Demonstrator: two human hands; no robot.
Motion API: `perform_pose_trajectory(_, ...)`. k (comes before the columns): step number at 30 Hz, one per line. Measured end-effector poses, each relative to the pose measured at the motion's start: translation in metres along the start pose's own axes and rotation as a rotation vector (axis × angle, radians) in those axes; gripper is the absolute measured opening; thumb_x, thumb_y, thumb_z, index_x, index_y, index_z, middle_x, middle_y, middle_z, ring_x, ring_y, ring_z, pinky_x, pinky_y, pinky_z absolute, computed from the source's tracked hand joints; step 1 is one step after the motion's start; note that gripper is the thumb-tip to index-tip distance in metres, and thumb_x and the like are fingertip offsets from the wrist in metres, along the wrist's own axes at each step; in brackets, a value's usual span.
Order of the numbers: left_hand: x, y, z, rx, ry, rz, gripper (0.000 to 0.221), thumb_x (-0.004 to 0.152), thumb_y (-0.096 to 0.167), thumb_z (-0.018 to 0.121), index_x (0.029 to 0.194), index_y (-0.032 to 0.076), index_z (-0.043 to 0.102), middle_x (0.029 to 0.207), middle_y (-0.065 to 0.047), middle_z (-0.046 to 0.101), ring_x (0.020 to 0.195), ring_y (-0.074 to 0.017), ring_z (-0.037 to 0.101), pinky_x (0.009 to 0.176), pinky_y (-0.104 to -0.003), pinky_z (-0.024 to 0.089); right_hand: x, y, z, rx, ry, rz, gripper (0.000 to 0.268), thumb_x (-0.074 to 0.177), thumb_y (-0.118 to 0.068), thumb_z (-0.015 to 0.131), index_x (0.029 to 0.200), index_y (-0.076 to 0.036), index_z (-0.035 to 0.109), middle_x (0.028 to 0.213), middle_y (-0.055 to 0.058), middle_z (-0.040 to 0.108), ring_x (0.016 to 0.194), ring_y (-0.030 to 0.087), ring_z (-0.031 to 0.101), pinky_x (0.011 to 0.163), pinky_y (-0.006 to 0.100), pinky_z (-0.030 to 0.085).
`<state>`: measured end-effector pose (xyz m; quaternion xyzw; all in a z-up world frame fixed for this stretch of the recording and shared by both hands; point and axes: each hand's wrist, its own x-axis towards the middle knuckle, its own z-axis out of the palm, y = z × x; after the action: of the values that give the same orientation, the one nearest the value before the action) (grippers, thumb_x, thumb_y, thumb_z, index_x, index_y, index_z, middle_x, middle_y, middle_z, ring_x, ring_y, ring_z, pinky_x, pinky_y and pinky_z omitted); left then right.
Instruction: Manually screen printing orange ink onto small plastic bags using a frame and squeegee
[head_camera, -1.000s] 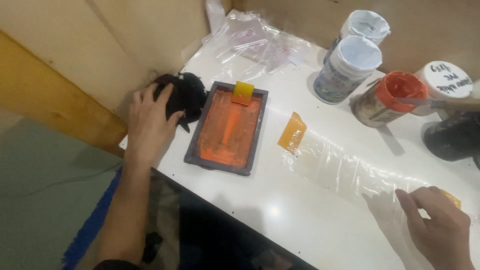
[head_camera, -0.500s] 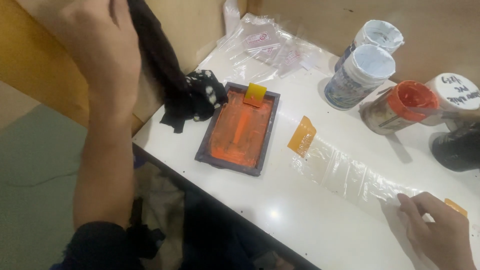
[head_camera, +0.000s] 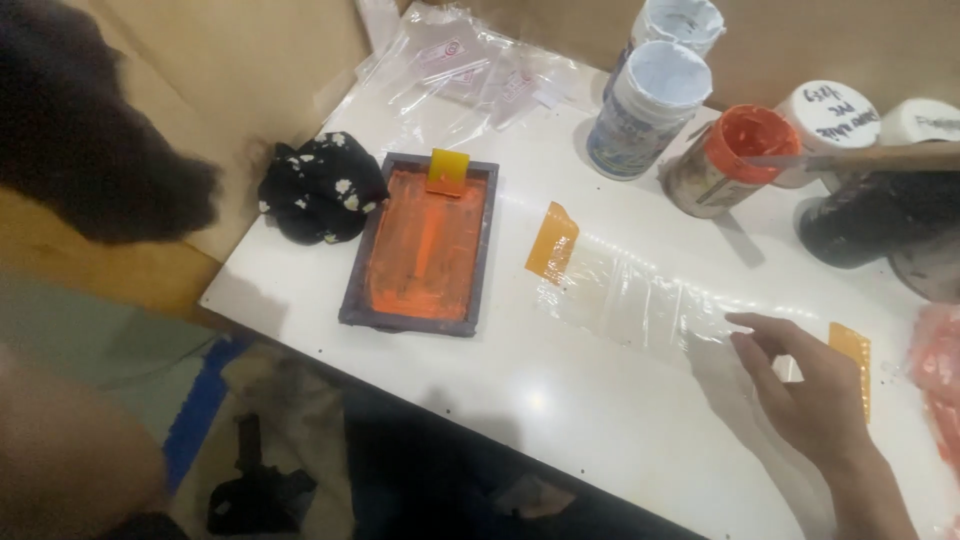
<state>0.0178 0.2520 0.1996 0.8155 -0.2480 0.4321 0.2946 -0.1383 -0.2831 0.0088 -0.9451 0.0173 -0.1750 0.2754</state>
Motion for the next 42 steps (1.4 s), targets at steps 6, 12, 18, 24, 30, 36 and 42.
perform_pose_trajectory(6, 0.022, 0.135, 0.030, -0.516, -0.396, -0.069, 0.017, 0.108, 0.024, 0.054, 0.118, 0.012, 0.062, 0.103, -0.005, 0.076, 0.081, -0.0136, 0.074, 0.075, -0.027, 0.060, -0.032, -0.129, 0.009, 0.841, -0.165, -0.040, 0.070, 0.095, -0.043, 0.061, 0.150, -0.011, 0.033, 0.111, 0.016, 0.071, 0.080, 0.020, 0.076, 0.058, 0.026, 0.071)
perform_pose_trajectory(12, -0.015, 0.204, 0.085, -1.037, -0.849, -0.120, 0.024, 0.103, 0.028, 0.053, 0.124, 0.019, 0.058, 0.109, 0.001, 0.075, 0.083, -0.0101, 0.072, 0.079, -0.023, 0.060, -0.061, -0.149, 0.030, 1.493, 0.047, -0.069, 0.090, 0.098, -0.045, 0.078, 0.153, -0.009, 0.016, 0.151, 0.024, 0.039, 0.126, 0.044, 0.057, 0.096, 0.054, 0.059)
perform_pose_trajectory(18, -0.108, 0.173, 0.164, -0.764, -0.830, 0.009, 0.040, 0.095, 0.012, 0.059, 0.134, 0.003, 0.053, 0.142, -0.023, 0.050, 0.133, -0.0409, 0.051, 0.110, -0.050, 0.044, -0.067, -0.089, 0.001, 0.850, 0.687, 0.207, 0.036, 0.084, -0.021, 0.072, 0.109, 0.003, 0.059, 0.100, 0.015, 0.065, 0.100, 0.029, 0.071, 0.101, 0.045, 0.064)
perform_pose_trajectory(24, -0.212, 0.148, 0.249, -0.067, -0.924, 0.317, 0.072, 0.108, 0.052, 0.028, 0.160, 0.003, 0.024, 0.169, -0.017, 0.021, 0.158, -0.0363, 0.010, 0.128, -0.048, 0.010, -0.009, -0.079, 0.009, 0.142, 0.107, 0.178, 0.047, 0.078, -0.005, 0.080, 0.121, -0.008, 0.062, 0.096, 0.012, 0.075, 0.078, 0.018, 0.075, 0.072, 0.027, 0.065)
perform_pose_trajectory(30, -0.198, 0.158, 0.225, -0.079, -0.829, 0.273, 0.074, 0.108, 0.050, 0.034, 0.155, -0.007, 0.034, 0.166, -0.023, 0.031, 0.157, -0.0347, 0.024, 0.130, -0.045, 0.015, -0.006, -0.066, 0.064, -0.292, -0.231, -0.180, 0.048, 0.094, -0.039, 0.065, 0.137, -0.018, 0.067, 0.139, 0.013, 0.066, 0.131, 0.041, 0.056, 0.099, 0.053, 0.047)
perform_pose_trajectory(36, -0.188, 0.161, 0.215, -0.058, -0.666, 0.255, 0.070, 0.105, 0.049, 0.053, 0.152, -0.003, 0.047, 0.160, -0.021, 0.044, 0.151, -0.0329, 0.040, 0.127, -0.042, 0.028, -0.033, -0.068, 0.035, -0.234, -0.358, -0.063, 0.039, 0.086, -0.025, 0.074, 0.125, -0.022, 0.076, 0.131, 0.007, 0.072, 0.127, 0.035, 0.060, 0.100, 0.049, 0.052)
perform_pose_trajectory(42, -0.190, 0.157, 0.215, -0.139, -0.724, 0.245, 0.070, 0.108, 0.046, 0.046, 0.155, -0.005, 0.039, 0.163, -0.023, 0.038, 0.154, -0.0357, 0.033, 0.128, -0.045, 0.024, -0.051, -0.048, -0.006, -0.075, -0.329, 0.049, 0.024, 0.073, -0.021, 0.083, 0.097, -0.018, 0.083, 0.100, -0.005, 0.084, 0.099, 0.016, 0.074, 0.084, 0.032, 0.061)
